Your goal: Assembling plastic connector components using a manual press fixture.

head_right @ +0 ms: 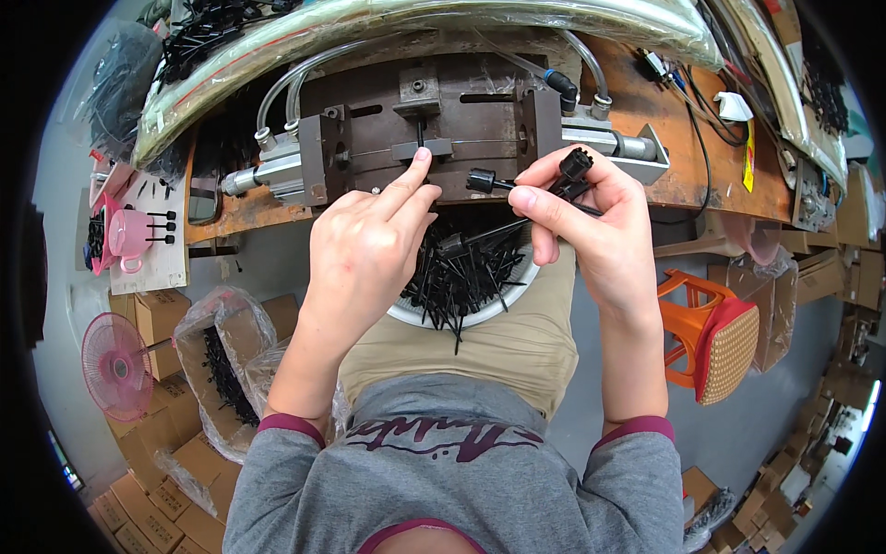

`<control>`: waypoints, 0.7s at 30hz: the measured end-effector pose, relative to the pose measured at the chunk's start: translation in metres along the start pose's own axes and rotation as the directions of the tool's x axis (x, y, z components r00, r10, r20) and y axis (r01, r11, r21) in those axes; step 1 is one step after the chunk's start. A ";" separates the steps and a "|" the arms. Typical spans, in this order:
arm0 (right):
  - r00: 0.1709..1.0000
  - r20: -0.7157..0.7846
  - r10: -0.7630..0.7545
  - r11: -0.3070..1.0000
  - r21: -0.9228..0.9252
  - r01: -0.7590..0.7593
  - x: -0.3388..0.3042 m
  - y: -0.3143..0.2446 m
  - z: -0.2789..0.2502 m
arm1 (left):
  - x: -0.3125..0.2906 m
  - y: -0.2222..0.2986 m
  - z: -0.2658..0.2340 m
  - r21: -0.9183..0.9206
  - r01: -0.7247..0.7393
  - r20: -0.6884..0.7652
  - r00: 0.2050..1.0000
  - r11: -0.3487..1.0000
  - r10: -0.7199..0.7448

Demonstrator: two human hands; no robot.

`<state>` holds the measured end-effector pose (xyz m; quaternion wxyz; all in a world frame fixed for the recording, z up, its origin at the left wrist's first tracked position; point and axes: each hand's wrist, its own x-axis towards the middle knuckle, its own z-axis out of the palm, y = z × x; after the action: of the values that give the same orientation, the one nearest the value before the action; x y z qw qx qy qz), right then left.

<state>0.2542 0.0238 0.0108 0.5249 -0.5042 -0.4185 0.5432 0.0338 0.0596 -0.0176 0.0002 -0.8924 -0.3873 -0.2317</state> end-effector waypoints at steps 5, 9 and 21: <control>0.996 0.067 0.064 0.991 0.115 -0.071 0.002 0.001 -0.002 | 0.000 -0.001 0.003 -0.017 0.011 -0.007 1.000 1.000 -0.011; 0.990 0.116 0.081 0.981 0.167 -0.100 0.002 0.003 0.001 | -0.001 -0.004 0.001 -0.068 0.023 -0.007 1.000 0.997 -0.024; 0.949 0.280 0.148 0.944 0.245 -0.220 0.000 0.003 0.006 | -0.002 -0.005 -0.030 -0.791 -0.024 -0.037 0.999 0.611 -0.009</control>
<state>0.2479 0.0235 0.0088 0.4770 -0.3894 -0.3550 0.7034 0.0172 0.0565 0.0075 -0.3851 -0.7981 -0.2418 -0.3954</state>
